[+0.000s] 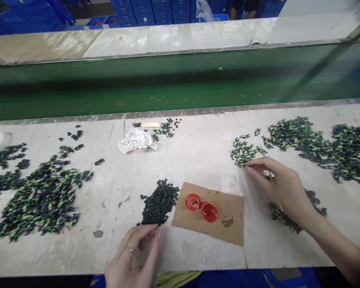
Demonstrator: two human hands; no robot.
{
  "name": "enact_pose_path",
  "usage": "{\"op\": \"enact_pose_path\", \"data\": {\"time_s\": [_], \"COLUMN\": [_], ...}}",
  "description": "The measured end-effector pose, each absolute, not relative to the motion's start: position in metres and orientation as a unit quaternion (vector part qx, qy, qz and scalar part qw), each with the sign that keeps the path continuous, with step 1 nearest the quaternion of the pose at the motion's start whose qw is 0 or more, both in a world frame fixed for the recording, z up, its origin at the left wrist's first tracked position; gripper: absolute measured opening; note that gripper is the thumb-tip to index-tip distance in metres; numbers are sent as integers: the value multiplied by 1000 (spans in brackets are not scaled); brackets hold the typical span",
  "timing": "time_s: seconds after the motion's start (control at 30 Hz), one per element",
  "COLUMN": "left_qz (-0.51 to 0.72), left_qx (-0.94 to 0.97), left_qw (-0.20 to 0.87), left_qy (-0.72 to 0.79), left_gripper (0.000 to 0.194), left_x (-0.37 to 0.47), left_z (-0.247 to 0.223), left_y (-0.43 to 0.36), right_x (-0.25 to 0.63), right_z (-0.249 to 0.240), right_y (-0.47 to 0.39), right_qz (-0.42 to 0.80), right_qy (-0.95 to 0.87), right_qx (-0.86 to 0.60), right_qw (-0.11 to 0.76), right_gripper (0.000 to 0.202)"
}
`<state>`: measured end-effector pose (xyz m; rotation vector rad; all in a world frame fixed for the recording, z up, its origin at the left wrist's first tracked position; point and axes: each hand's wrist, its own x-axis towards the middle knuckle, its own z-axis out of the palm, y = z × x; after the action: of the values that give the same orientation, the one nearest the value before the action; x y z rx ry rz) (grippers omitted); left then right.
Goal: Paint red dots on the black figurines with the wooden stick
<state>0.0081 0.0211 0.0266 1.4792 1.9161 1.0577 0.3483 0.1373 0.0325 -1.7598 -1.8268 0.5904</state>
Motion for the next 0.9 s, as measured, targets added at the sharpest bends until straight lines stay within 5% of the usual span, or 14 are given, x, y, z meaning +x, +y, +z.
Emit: {"op": "enact_pose_path", "data": {"time_s": [0.23,0.43,0.9], "left_qz": [307,285,252], "left_qx": [679,694,704], "left_qw": [111,110,98], "left_qy": [657,652,657], "left_gripper": [18,19,10], "left_x": [11,9,5], "left_z": [13,9,16], "left_y": [29,37,44], "right_x": [358,354,364], "right_z": [35,44,30], "right_y": [128,115,95], "right_qz": [151,48,64], "right_qy": [-764,-767,-743], "right_qx": [-590,-598,-623], "right_qw": [212,228,237], "right_gripper": [21,16,12]}}
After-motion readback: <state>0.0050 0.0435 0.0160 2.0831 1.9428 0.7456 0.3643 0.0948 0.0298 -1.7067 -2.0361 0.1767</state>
